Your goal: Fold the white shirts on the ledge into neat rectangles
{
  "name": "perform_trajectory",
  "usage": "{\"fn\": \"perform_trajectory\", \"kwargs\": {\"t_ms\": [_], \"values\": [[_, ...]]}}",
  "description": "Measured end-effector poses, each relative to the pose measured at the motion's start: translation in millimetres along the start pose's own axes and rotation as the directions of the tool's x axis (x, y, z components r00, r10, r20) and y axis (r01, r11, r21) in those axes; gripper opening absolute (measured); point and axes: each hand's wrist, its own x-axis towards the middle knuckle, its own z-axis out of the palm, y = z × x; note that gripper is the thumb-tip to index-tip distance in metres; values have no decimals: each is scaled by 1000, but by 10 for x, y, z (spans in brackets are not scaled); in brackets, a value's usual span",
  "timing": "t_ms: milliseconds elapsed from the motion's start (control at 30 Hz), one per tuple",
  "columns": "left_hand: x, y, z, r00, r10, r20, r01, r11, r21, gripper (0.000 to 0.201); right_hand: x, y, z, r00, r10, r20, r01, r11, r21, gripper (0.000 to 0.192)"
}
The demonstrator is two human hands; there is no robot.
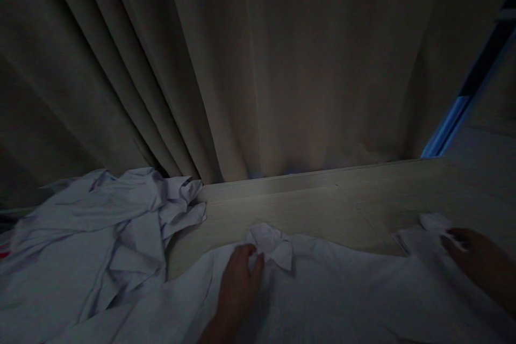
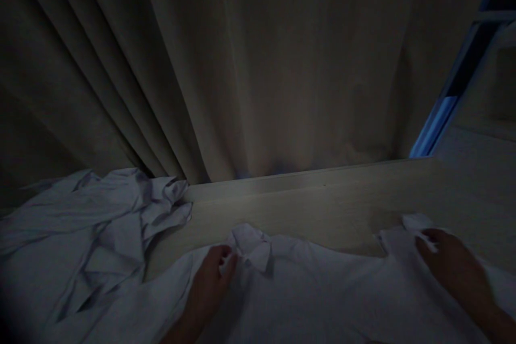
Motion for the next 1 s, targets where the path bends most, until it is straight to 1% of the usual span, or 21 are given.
{"fn": "perform_trajectory", "kwargs": {"t_ms": [33,67,100,133,200,233,267,300,333,367,467,500,567,600,667,700,767,833,867,933,1000], "values": [[203,-64,-205,994,-104,34,104,994,24,47,-22,-397,102,1000,-12,24,10,997,79,41],[380,-120,-333,972,-219,85,214,975,59,50,-65,-852,208,996,-50,69,38,986,163,39],[525,-167,-389,959,-261,112,254,964,72,53,-130,-1342,314,981,-126,149,91,970,225,36],[633,-207,-385,942,-299,155,289,954,82,56,-212,-1834,417,945,-205,253,137,955,262,33],[747,-261,-256,910,-326,255,323,945,55,59,-400,-2708,613,840,-347,418,247,929,275,32],[763,-277,-165,892,-327,312,337,941,24,57,-490,-3045,708,808,-380,451,275,919,283,30],[759,-289,-74,873,-323,366,353,935,-16,54,-567,-3300,800,785,-395,477,289,915,282,29],[742,-300,6,854,-315,415,372,926,-62,48,-626,-3474,889,765,-402,503,301,914,273,30],[717,-314,70,836,-305,457,393,913,-110,42,-664,-3576,971,757,-397,519,301,917,262,30],[689,-335,115,819,-297,491,419,894,-160,35,-682,-3619,1045,753,-386,532,295,922,250,29],[598,-443,161,781,-278,559,516,791,-328,23,-643,-3550,1206,767,-324,554,229,944,236,15],[568,-486,159,774,-273,572,550,738,-391,20,-613,-3504,1243,773,-301,559,190,950,248,10],[510,-561,146,764,-267,588,609,600,-519,15,-552,-3423,1301,776,-258,576,91,949,302,3],[484,-586,138,761,-264,593,630,518,-578,13,-525,-3390,1322,772,-237,590,27,940,341,2],[442,-605,119,766,-260,587,642,344,-685,12,-486,-3340,1347,755,-189,628,-133,893,429,8],[429,-601,108,774,-261,577,632,262,-729,13,-474,-3320,1349,743,-165,648,-224,852,473,10],[415,-577,94,784,-279,555,602,128,-788,15,-461,-3284,1332,720,-133,682,-397,726,561,10],[411,-544,100,776,-309,549,589,48,-806,19,-461,-3259,1300,700,-136,701,-529,559,638,7],[410,-526,114,766,-324,555,595,31,-803,20,-465,-3252,1286,694,-148,705,-576,473,667,6],[398,-486,167,743,-341,576,624,42,-781,18,-480,-3249,1273,688,-174,704,-636,322,701,4],[371,-446,239,728,-346,592,658,114,-744,12,-508,-3261,1288,688,-199,698,-662,222,716,3]]}}
